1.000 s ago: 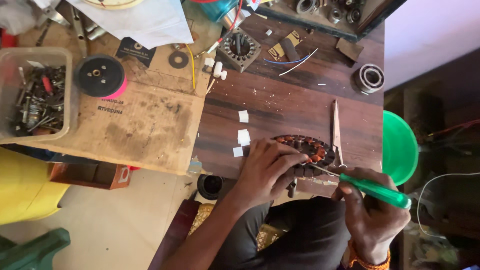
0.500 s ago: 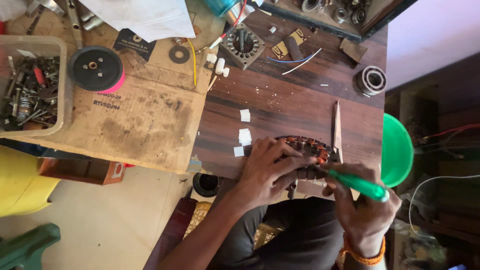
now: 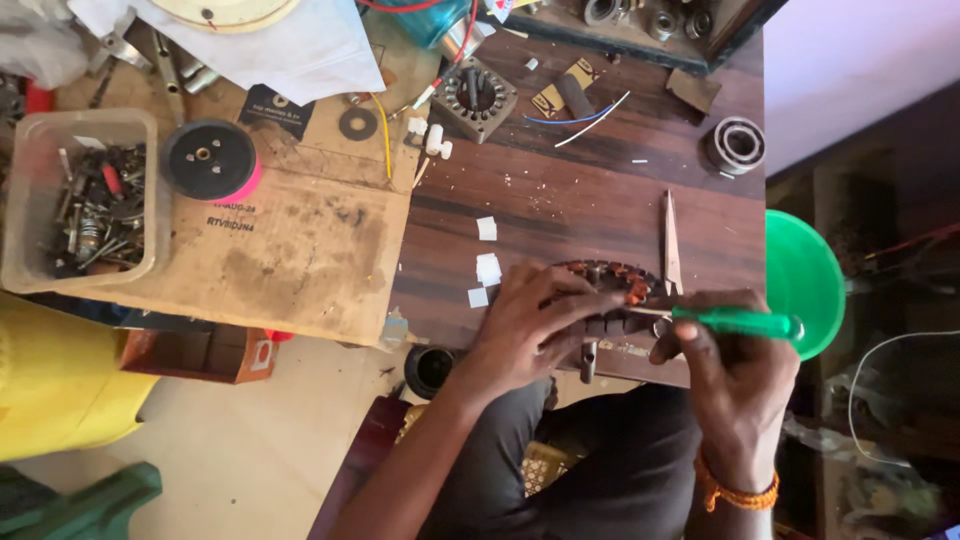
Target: The person sits at a workbench reworking an electric motor armature, using a green-handled screwdriver to pry and adjust the copper windings around the laminated core. They rotate the armature to work around it, then hold it on their lap and continue adjusting the windings by hand.
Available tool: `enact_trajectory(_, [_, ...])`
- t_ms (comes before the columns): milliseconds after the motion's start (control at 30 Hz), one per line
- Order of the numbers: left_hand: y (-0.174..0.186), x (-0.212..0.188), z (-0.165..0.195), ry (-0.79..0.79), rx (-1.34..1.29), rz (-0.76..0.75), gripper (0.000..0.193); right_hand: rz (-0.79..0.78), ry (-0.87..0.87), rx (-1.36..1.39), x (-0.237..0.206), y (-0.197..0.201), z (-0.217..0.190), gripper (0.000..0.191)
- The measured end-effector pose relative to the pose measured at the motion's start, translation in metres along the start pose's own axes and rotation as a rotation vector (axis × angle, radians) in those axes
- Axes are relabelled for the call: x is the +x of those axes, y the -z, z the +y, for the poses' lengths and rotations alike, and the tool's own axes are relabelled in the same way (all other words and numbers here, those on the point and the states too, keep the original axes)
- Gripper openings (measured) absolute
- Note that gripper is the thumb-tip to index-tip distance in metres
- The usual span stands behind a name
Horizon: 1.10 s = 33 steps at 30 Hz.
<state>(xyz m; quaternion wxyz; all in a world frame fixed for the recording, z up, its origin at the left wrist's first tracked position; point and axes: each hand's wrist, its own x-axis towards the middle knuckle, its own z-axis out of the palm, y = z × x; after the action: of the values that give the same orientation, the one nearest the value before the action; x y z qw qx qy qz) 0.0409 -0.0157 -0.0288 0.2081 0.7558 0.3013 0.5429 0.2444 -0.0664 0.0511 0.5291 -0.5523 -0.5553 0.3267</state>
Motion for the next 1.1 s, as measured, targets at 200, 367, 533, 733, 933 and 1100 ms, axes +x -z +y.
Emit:
enact_trajectory(200, [-0.004, -0.007, -0.002, 0.122, -0.029, 0.064, 0.063, 0.127, 0.194, 0.301, -0.005, 0.006, 0.01, 0.025])
enact_trajectory(367, [-0.019, -0.008, 0.003, 0.093, 0.13, 0.03, 0.06, 0.22, 0.268, 0.327, -0.028, 0.02, 0.011, 0.03])
enact_trajectory(533, [-0.018, 0.012, 0.003, -0.004, 0.406, -0.1, 0.053, 0.169, 0.326, 0.114, -0.04, 0.017, 0.023, 0.033])
enact_trajectory(733, [0.008, 0.023, 0.01, -0.049, 0.134, -0.18, 0.063, 0.19, 0.374, -0.001, -0.035, -0.003, 0.047, 0.033])
enact_trajectory(933, [0.011, 0.024, 0.012, -0.034, 0.066, -0.106, 0.045, 0.194, 0.417, 0.067, -0.033, -0.005, 0.059, 0.031])
enact_trajectory(1100, [0.005, 0.015, 0.003, -0.088, 0.11, -0.049, 0.042, 0.191, 0.476, 0.013, -0.03, -0.006, 0.062, 0.027])
